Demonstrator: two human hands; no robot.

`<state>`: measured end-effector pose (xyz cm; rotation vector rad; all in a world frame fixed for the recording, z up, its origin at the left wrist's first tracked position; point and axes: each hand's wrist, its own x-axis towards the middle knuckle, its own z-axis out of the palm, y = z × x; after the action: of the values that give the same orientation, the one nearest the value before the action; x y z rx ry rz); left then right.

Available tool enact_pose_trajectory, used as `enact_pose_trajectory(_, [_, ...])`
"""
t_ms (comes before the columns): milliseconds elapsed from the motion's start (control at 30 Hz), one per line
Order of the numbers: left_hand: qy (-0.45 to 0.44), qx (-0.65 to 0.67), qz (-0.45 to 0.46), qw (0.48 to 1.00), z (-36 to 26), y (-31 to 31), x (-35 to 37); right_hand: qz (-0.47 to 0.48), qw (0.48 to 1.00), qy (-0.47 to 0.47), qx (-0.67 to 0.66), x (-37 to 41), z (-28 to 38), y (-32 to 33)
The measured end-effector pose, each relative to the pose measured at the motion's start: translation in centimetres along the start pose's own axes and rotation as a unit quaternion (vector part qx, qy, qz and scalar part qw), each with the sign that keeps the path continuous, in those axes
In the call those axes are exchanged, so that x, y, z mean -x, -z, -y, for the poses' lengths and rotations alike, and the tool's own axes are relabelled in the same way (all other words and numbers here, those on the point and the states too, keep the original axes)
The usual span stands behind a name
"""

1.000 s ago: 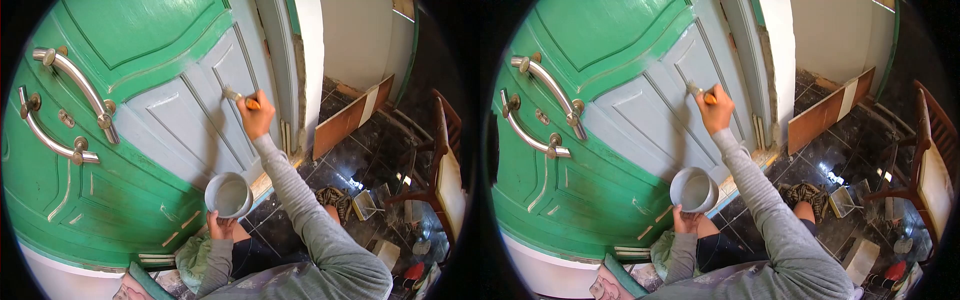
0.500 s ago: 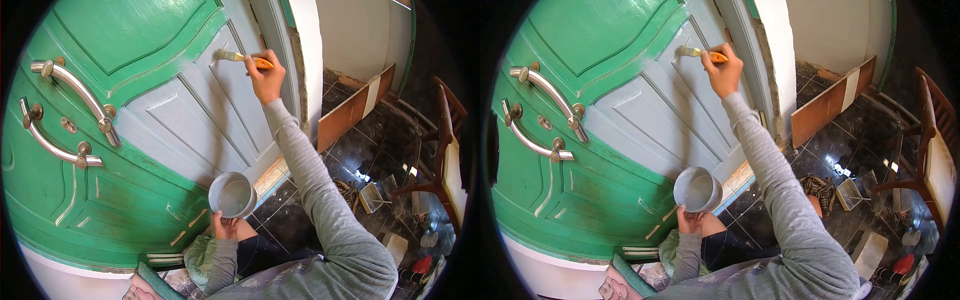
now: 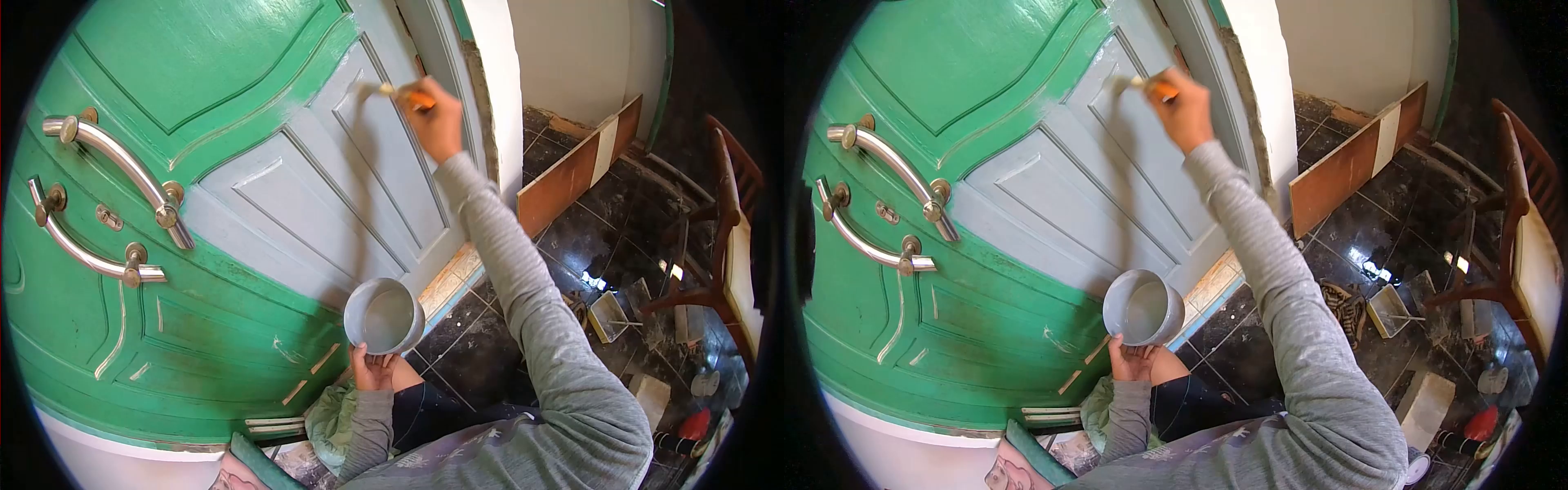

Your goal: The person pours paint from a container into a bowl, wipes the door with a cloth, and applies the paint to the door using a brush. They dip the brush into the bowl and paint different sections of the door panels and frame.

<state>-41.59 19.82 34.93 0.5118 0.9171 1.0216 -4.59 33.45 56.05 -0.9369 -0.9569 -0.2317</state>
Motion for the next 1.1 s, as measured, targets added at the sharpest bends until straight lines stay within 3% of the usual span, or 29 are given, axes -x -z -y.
enact_pose_trajectory(33, [-0.011, -0.012, -0.007, 1.0, -0.2, -0.4, 0.4, -0.044, 0.999, -0.012, -0.003, -0.9, -0.7, 0.2])
enact_pose_trajectory(133, [-0.015, -0.021, 0.0, 1.0, -0.4, -0.4, 0.5, -0.01, 0.994, 0.062, 0.085, -0.6, -0.2, 1.2])
enact_pose_trajectory(167, [-0.011, -0.021, 0.007, 1.0, -0.3, -0.5, 0.4, 0.012, 0.974, 0.184, 0.133, 0.4, 0.1, 0.8])
enact_pose_trajectory(233, [0.0, -0.022, 0.005, 1.0, 0.2, -0.5, 0.1, 0.137, 0.955, 0.234, 0.123, 2.9, 1.5, -0.2])
enact_pose_trajectory(300, [0.001, -0.025, -0.001, 1.0, 0.0, -0.7, -0.1, 0.196, 0.967, 0.165, 0.011, 4.3, 3.7, -0.6])
enact_pose_trajectory(333, [-0.001, -0.025, -0.007, 1.0, 0.1, -1.0, 0.1, 0.18, 0.971, 0.155, -0.017, 4.0, 3.4, -0.5])
enact_pose_trajectory(433, [-0.011, -0.023, -0.02, 0.999, -0.2, -1.2, 0.6, 0.054, 0.997, -0.027, -0.041, 1.1, 0.7, 0.2])
enact_pose_trajectory(533, [-0.021, -0.019, -0.019, 0.999, -0.5, -0.6, 0.6, -0.022, 0.999, -0.014, 0.025, 0.0, 0.9, 0.2])
enact_pose_trajectory(633, [-0.02, -0.014, -0.015, 1.0, -0.2, 0.3, 0.2, -0.037, 0.978, 0.164, 0.126, 1.9, 0.5, -0.6])
enact_pose_trajectory(700, [-0.017, -0.018, -0.01, 1.0, -0.3, 0.4, 0.3, 0.073, 0.973, 0.188, 0.113, 4.0, 1.5, -1.1])
enact_pose_trajectory(767, [-0.014, -0.029, 0.001, 0.999, -0.5, 0.0, 0.4, 0.153, 0.983, 0.099, -0.028, 4.6, 4.6, -0.9])
enact_pose_trajectory(867, [-0.009, -0.016, -0.007, 1.0, -0.4, 0.3, 0.2, 0.108, 0.992, 0.063, -0.026, 2.1, 3.3, -0.4])
enact_pose_trajectory(933, [-0.027, -0.007, -0.018, 0.999, -0.7, 0.0, 0.8, -0.005, 0.998, -0.009, -0.065, -1.0, 0.1, -0.4])
enact_pose_trajectory(967, [-0.037, -0.002, -0.021, 0.999, -0.8, -0.3, 1.1, -0.064, 0.998, 0.015, 0.003, -2.4, -1.6, -0.1])
enact_pose_trajectory(1033, [-0.036, 0.005, -0.012, 0.999, -1.1, -0.2, 1.3, -0.041, 0.999, -0.004, 0.021, -2.7, -0.1, 0.6])
enact_pose_trajectory(1100, [-0.03, 0.004, -0.007, 1.0, -1.0, -0.1, 1.4, 0.022, 0.984, 0.156, 0.082, -0.8, 0.7, 0.1])
